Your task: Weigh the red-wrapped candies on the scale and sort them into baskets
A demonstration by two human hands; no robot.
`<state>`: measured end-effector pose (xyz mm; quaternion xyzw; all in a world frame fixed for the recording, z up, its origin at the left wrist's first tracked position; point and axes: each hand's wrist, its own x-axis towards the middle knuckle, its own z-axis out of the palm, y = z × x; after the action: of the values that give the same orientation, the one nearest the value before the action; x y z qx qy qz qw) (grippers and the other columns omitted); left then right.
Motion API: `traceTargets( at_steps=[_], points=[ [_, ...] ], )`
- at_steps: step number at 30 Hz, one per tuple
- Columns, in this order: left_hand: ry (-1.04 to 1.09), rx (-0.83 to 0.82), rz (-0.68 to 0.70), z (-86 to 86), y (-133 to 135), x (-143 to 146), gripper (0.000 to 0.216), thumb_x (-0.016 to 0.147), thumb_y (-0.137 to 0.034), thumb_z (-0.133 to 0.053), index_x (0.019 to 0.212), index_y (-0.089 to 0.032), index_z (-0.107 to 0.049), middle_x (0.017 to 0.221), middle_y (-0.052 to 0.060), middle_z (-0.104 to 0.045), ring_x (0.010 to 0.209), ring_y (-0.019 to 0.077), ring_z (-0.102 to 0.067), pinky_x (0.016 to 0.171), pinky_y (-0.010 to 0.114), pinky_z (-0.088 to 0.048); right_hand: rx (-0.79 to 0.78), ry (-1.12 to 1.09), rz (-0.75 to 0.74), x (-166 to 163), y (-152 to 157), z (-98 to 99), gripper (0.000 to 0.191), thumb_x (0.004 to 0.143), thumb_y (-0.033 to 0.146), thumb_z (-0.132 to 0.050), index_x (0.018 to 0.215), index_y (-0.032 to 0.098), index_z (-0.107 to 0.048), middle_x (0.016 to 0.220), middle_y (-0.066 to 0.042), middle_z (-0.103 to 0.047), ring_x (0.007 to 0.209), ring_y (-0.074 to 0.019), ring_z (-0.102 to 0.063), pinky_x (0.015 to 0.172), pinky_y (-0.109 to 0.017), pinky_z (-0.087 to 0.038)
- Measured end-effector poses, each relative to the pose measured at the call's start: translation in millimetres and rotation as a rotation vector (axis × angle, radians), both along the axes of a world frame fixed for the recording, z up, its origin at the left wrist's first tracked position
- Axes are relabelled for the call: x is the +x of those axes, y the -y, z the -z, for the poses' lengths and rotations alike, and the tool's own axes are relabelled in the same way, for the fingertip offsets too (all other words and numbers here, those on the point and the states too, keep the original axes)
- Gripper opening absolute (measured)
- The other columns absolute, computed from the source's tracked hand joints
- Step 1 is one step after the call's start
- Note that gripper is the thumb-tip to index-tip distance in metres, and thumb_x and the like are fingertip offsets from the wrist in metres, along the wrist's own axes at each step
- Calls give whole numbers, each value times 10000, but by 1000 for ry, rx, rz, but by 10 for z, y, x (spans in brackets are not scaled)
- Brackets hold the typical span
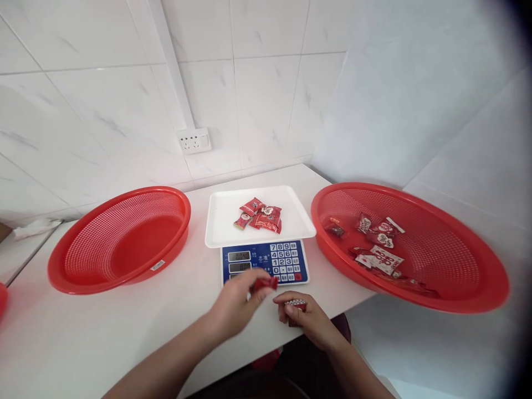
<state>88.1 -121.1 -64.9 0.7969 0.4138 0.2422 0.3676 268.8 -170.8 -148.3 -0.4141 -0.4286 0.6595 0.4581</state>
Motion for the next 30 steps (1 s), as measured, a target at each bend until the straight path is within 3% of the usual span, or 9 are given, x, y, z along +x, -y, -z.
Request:
traceTargets(
  at_steps=[3, 6, 9, 11, 13, 16, 20, 24, 30],
  points=[
    [-122, 277, -173, -164, -344, -8, 167, 840, -315, -495, 986, -239, -525, 915, 8, -647, 834, 165, -597, 705, 287, -487, -39, -122, 63, 31, -13, 77, 356, 691, 458, -685, 888, 163, -659, 615, -7, -589, 549, -110, -472, 498, -226, -287],
    [-217, 476, -167, -259, -663, 12, 146, 854, -285, -471, 971, -231, -540, 964, 31, -643, 971, 207, -560, 804, 344, -467, -29, -188, 59, 41, -23, 86, 323, 690, 421, -702, 879, 162, -665, 632, -8, -596, 594, -113, -502, 549, -235, -325],
    [-225, 528, -164, -270, -799, 4, 180, 854, -258, -471, 1007, -211, -553, 1109, 64, -604, 1153, 233, -451, 974, 391, -365, -23, -198, 51, 43, -17, 63, 297, 702, 399, -700, 880, 164, -669, 642, -8, -601, 602, -107, -504, 573, -240, -339],
    [-189, 564, -198, -263, -755, -59, 207, 863, -264, -457, 1041, -201, -543, 1171, 71, -574, 1211, 224, -398, 1011, 376, -327, -33, -206, 59, 47, -8, 43, 288, 701, 399, -700, 868, 165, -671, 643, -10, -601, 599, -109, -503, 574, -244, -345],
    [-115, 583, -265, -263, -624, -176, 172, 875, -275, -433, 977, -204, -552, 1087, 58, -610, 1156, 199, -455, 957, 326, -375, -50, -217, 63, 54, -2, 22, 278, 693, 400, -705, 837, 164, -673, 638, -12, -600, 597, -113, -505, 575, -250, -354],
    [-70, 500, -389, -262, -362, -407, 202, 879, -314, -415, 765, -204, -540, 789, 15, -626, 828, 155, -585, 707, 248, -449, -75, -222, 51, 65, -6, -7, 257, 674, 394, -721, 770, 162, -671, 631, -13, -598, 590, -116, -507, 570, -251, -365],
    [-145, 313, -467, -170, -73, -673, 332, 876, -368, -385, 592, -205, -437, 516, -49, -434, 459, 97, -394, 452, 217, -329, -79, -226, 3, 78, -35, -13, 226, 684, 372, -718, 714, 156, -662, 642, -12, -584, 590, -109, -504, 568, -240, -373],
    [-172, 253, -425, 5, 85, -786, 363, 875, -344, -368, 544, -210, -298, 506, -59, -312, 461, 92, -318, 447, 211, -291, -62, -231, -39, 87, -65, 18, 189, 719, 345, -696, 705, 160, -659, 654, -9, -574, 596, -101, -501, 570, -228, -368],
    [-191, 239, -303, 141, 144, -753, 355, 886, -311, -357, 564, -212, -248, 525, -57, -314, 482, 92, -321, 462, 206, -292, -5, -262, -53, 89, -60, 44, 186, 742, 336, -676, 672, 166, -647, 650, -11, -563, 593, -107, -487, 550, -230, -350]
  ],
)
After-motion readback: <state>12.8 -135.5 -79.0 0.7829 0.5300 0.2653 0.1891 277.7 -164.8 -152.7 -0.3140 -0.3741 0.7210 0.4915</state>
